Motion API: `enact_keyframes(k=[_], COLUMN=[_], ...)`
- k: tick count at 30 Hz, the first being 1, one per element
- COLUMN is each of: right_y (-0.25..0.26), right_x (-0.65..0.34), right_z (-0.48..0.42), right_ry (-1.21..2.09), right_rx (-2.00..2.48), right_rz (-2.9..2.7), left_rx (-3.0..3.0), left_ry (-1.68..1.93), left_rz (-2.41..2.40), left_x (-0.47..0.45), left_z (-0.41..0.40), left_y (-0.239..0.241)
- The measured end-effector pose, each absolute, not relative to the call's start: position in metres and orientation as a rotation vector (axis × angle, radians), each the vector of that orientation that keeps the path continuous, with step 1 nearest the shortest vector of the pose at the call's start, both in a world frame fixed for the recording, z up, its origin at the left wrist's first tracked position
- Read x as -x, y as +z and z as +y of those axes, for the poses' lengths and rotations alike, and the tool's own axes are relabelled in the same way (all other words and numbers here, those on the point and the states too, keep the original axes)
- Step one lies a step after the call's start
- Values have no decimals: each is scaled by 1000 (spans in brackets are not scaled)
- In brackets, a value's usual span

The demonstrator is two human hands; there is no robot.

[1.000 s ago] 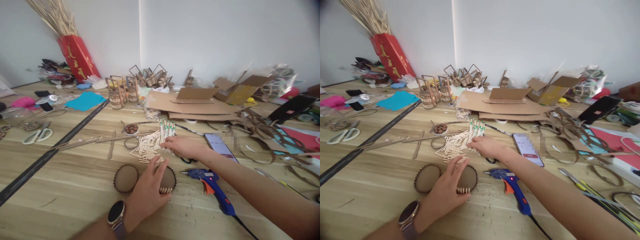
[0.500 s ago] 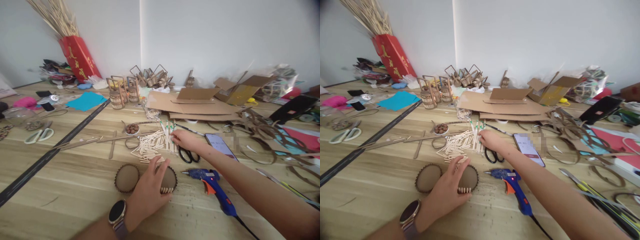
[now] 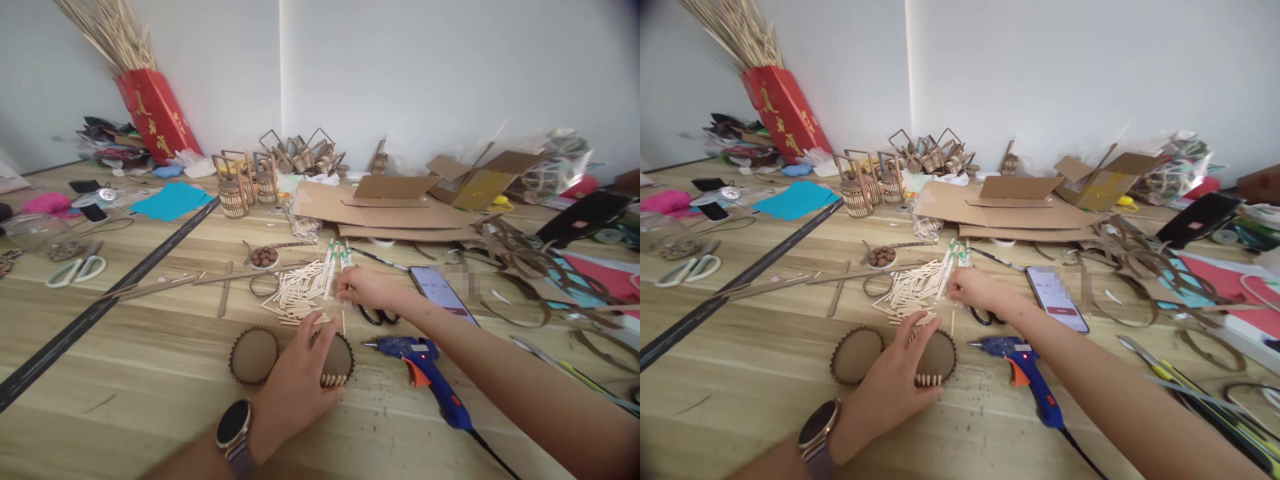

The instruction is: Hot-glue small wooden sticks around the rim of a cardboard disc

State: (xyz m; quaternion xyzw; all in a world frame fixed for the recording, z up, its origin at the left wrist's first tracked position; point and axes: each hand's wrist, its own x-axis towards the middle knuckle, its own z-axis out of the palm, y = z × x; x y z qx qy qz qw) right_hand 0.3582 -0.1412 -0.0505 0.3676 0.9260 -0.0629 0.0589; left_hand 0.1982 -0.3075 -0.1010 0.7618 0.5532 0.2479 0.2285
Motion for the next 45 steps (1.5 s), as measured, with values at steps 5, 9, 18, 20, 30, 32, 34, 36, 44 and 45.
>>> enact_keyframes(k=[5,9,18,20,30,32,34,36,44,45], right_y=[-51,-61,-59,-59,-62,-67,-76,-86,-101,-100], right_x=[-352,-344,-353,-357,-371,-359,-344,-329,-294,-293], right_z=[-130,-113,-108,-111,-105,-112,-118,-123,-145,-148], right_ry=[-46,8,-3,-17,-7,-11,-47,-98,-204,-196], right_rx=[-1090,-995,-740,-734,-1057,-1098,-1069,-1001,-642,-618], right_rz=[2907,2898,2909,2909,2944,2999,3040,3057,3165,3181], left_rx=[-2088,-2103,-2129,-2127,-2085,-2073,-2077,-2097,-2118,-2126], left_ry=[657,675,648,638,686,683,677,668,626,623], left_rz=[1530,1541,1540,1546,1541,1527,1491,1445,1415,1410], left_x=[-199,-199,-198,-198,-198,-198,-199,-200,-201,-201], left_z=[-309,-309,-308,-308,-308,-309,-311,-314,-317,-317], left_y=[-99,-101,-103,-102,-99,-97,-95,-94,-93,-94])
